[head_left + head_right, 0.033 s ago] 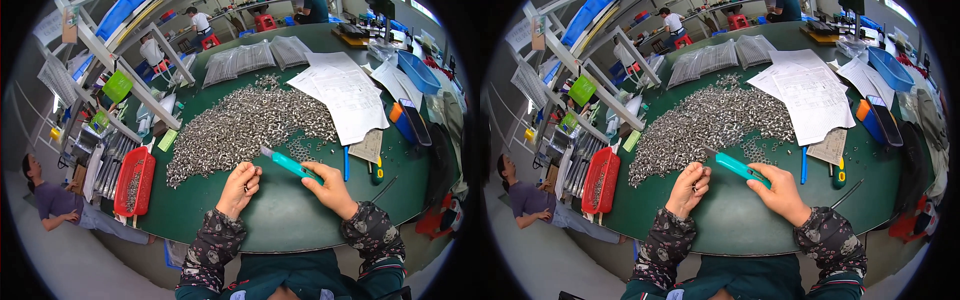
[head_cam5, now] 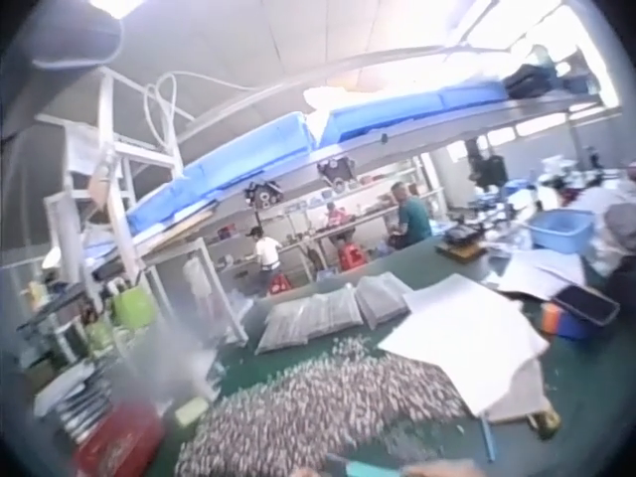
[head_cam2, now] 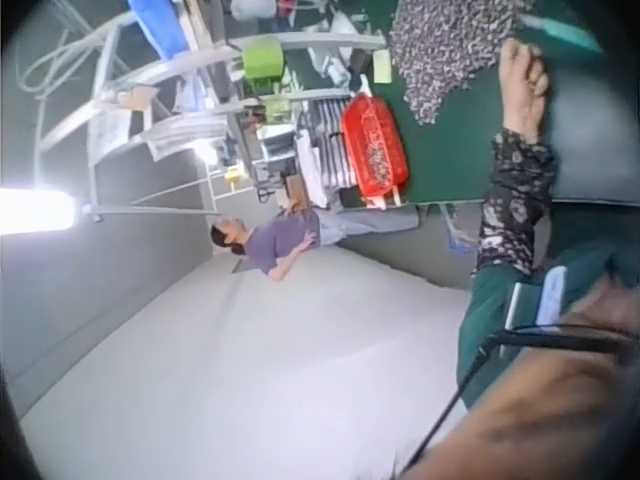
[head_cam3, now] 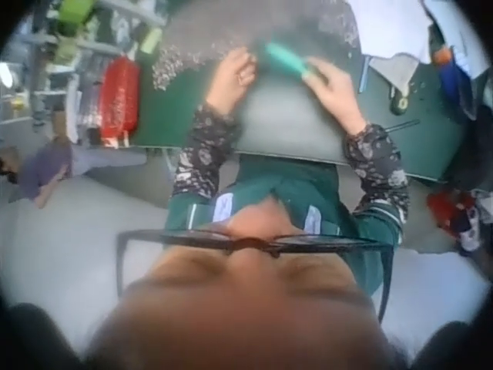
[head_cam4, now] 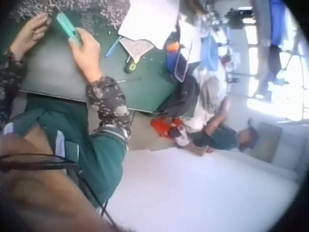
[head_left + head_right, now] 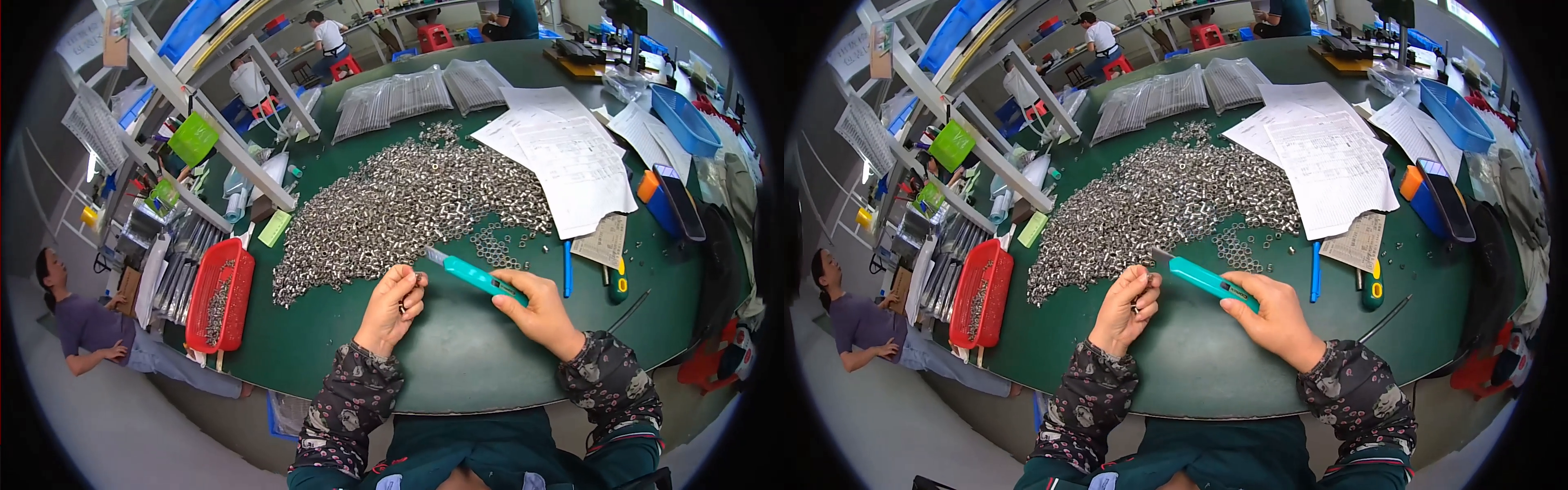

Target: Using a utility knife to process or deburr small metal components at a workbench.

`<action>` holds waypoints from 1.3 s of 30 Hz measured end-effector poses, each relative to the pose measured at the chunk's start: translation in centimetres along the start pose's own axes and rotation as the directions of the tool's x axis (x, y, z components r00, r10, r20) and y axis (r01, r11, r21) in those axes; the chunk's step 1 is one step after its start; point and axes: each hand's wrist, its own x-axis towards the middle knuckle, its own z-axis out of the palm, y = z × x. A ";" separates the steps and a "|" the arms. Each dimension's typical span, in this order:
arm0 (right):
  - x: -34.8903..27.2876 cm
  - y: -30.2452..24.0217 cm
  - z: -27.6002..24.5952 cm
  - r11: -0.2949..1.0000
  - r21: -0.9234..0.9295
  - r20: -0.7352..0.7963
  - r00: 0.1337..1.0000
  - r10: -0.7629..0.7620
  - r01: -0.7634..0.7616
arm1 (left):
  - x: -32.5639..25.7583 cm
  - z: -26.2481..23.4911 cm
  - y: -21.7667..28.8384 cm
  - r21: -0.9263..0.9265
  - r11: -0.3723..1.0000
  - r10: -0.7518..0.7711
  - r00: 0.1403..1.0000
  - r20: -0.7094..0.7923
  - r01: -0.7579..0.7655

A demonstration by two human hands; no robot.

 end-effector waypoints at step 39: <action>0.1 -1.0 0.7 0.957 -0.291 0.182 0.980 0.082 -0.026 | -0.5 -1.1 -0.3 0.083 0.996 0.031 0.996 -0.083 -0.025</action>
